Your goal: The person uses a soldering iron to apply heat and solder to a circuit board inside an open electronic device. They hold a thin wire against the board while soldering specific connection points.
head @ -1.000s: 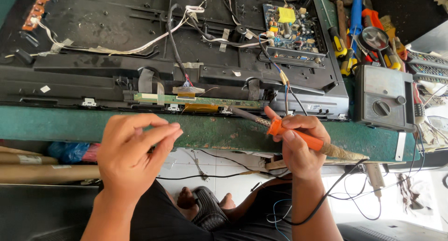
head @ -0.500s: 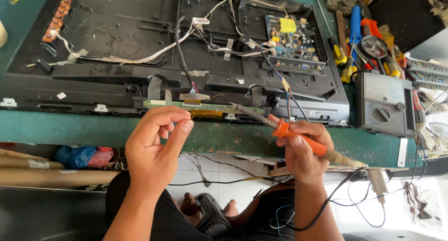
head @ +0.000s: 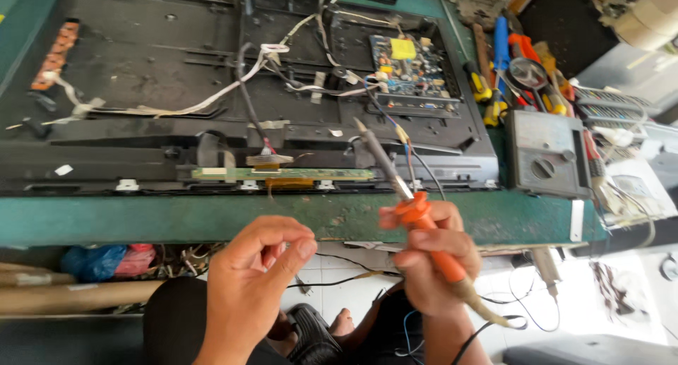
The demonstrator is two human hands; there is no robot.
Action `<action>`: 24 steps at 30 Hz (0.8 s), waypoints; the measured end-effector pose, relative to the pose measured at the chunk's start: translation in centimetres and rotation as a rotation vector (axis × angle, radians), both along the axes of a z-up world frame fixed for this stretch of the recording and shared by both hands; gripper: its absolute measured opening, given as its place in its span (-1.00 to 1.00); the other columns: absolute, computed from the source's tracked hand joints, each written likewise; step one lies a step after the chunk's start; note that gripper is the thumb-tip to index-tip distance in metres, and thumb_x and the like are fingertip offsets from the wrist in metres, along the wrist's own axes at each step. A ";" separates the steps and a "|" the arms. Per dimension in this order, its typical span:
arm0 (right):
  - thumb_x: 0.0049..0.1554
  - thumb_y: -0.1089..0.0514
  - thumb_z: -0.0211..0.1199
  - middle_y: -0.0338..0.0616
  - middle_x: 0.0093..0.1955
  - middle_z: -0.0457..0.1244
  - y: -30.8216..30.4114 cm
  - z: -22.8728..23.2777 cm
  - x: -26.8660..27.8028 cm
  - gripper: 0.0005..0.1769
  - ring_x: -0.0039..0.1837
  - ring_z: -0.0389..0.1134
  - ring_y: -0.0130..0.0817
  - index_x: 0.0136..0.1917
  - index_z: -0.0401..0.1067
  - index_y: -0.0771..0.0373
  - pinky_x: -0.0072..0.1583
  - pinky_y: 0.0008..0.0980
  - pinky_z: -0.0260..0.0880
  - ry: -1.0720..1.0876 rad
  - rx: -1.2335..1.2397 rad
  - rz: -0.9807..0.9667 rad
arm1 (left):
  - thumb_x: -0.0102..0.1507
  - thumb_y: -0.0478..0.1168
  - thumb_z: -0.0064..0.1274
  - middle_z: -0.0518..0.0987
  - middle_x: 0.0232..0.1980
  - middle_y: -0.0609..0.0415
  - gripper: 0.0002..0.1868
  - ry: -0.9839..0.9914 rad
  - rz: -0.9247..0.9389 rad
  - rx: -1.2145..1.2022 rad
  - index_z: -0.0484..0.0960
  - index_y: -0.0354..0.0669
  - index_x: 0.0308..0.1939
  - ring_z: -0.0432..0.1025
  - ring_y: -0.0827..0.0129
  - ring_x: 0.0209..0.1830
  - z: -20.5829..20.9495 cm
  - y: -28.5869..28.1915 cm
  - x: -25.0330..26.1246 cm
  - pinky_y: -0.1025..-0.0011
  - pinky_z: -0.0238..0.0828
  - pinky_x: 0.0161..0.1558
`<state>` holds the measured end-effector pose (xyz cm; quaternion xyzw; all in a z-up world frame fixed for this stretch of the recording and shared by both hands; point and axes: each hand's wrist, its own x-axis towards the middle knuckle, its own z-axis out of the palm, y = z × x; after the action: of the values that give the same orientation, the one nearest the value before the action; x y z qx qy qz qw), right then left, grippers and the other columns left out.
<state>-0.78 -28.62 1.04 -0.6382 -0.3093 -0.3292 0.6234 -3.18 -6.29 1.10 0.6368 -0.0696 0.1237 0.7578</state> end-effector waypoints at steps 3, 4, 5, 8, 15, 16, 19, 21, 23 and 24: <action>0.19 0.22 0.45 0.04 0.26 0.20 0.3 0.8 -1.2 -0.61 0.14 0.57 0.00 0.18 0.35 -0.01 0.36 -0.05 0.58 0.078 -0.080 0.043 | 0.27 -0.28 0.32 0.74 -0.17 0.11 -0.96 0.085 -0.051 0.016 0.85 -0.14 -0.24 0.29 0.48 -0.36 0.0 -1.3 -0.8 0.48 0.20 -0.27; 0.19 0.22 0.45 0.04 0.26 0.20 0.4 1.0 -1.4 -0.61 0.14 0.57 0.00 0.18 0.35 -0.01 0.36 -0.05 0.58 0.083 -0.083 0.036 | 0.27 -0.28 0.32 0.74 -0.17 0.11 -0.96 0.090 -0.058 0.013 0.85 -0.14 -0.24 0.29 0.48 -0.36 -0.1 -1.6 -0.9 0.48 0.20 -0.27; 0.19 0.25 0.45 0.05 0.28 0.18 0.6 1.1 -1.6 -0.60 0.18 0.56 0.01 0.19 0.34 0.01 0.27 -0.15 0.60 0.116 -0.078 0.072 | 0.25 -0.27 0.34 0.74 -0.18 0.14 -0.96 0.088 -0.070 0.040 0.85 -0.12 -0.24 0.30 0.50 -0.36 -0.1 -1.9 -0.9 0.50 0.21 -0.28; 0.18 0.32 0.46 0.02 0.28 0.16 0.8 0.8 -1.7 -0.57 0.20 0.56 0.00 0.19 0.34 0.01 0.14 -0.34 0.58 0.173 -0.056 0.119 | 0.22 -0.24 0.37 0.77 -0.18 0.19 -0.96 0.070 -0.068 0.110 0.87 -0.06 -0.25 0.41 0.53 -0.32 -0.1 -2.6 -1.1 0.51 0.27 -0.28; 0.16 0.54 0.35 0.07 0.23 0.12 -0.1 -0.8 -1.5 -0.54 -0.01 0.57 -0.16 0.15 0.35 0.10 0.05 -0.34 0.70 0.200 -0.001 0.018 | 0.25 -0.19 0.35 0.75 -0.18 0.24 -0.96 0.028 -0.037 0.168 0.85 -0.01 -0.25 0.32 0.53 -0.38 -0.1 -4.0 -0.3 0.54 0.25 -0.28; 0.16 0.54 0.35 0.07 0.23 0.12 -0.4 -1.0 -1.3 -0.54 -0.01 0.57 -0.16 0.15 0.35 0.10 0.05 -0.34 0.70 0.197 0.000 0.016 | 0.25 -0.19 0.35 0.75 -0.18 0.24 -0.96 0.025 -0.038 0.169 0.85 -0.01 -0.25 0.32 0.53 -0.38 -0.3 -4.2 0.0 0.54 0.25 -0.28; 0.15 0.49 0.38 0.05 0.20 0.17 -1.4 -1.6 -0.5 -0.56 -0.02 0.56 -0.18 0.14 0.35 0.07 0.09 -0.33 0.70 0.140 -0.066 -0.110 | 0.27 -0.22 0.32 0.77 -0.09 0.18 -0.93 -0.025 0.038 0.207 0.85 -0.04 -0.19 0.61 0.49 -0.06 -0.6 -4.7 1.4 0.48 0.40 -0.14; 0.16 0.48 0.42 -0.03 0.22 0.14 -2.4 -2.2 -0.6 -0.55 0.21 0.57 -0.09 0.14 0.37 0.02 0.28 -0.28 0.68 0.105 -0.141 -0.279 | 0.36 -0.18 0.29 0.59 -0.10 0.17 -0.94 -0.370 0.283 0.660 0.81 0.01 -0.12 0.46 0.23 -0.17 -0.7 -4.8 2.5 0.26 0.34 -0.07; 0.16 0.48 0.41 -0.01 0.23 0.14 -3.6 -2.8 -0.7 -0.57 0.11 0.57 -0.12 0.13 0.37 0.06 0.22 -0.32 0.66 0.078 -0.109 -0.289 | 0.36 -0.20 0.32 0.54 -0.09 0.15 -0.97 -0.420 0.319 0.760 0.79 0.02 -0.13 0.37 0.17 -0.19 -1.0 -4.9 3.3 0.24 0.34 -0.11; 0.16 0.47 0.40 0.00 0.24 0.15 -4.2 -3.1 -0.8 -0.60 0.01 0.58 -0.15 0.12 0.37 0.09 0.15 -0.36 0.64 0.046 -0.077 -0.290 | 0.36 -0.22 0.34 0.48 -0.08 0.13 -0.96 -0.471 0.365 0.861 0.78 0.04 -0.14 0.29 0.12 -0.22 -1.2 -5.0 3.7 0.22 0.33 -0.16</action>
<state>-1.54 -32.86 -2.08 -0.7070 -0.2116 -0.3891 0.5514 0.56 -11.31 -0.07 0.8475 -0.1706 0.3537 0.3572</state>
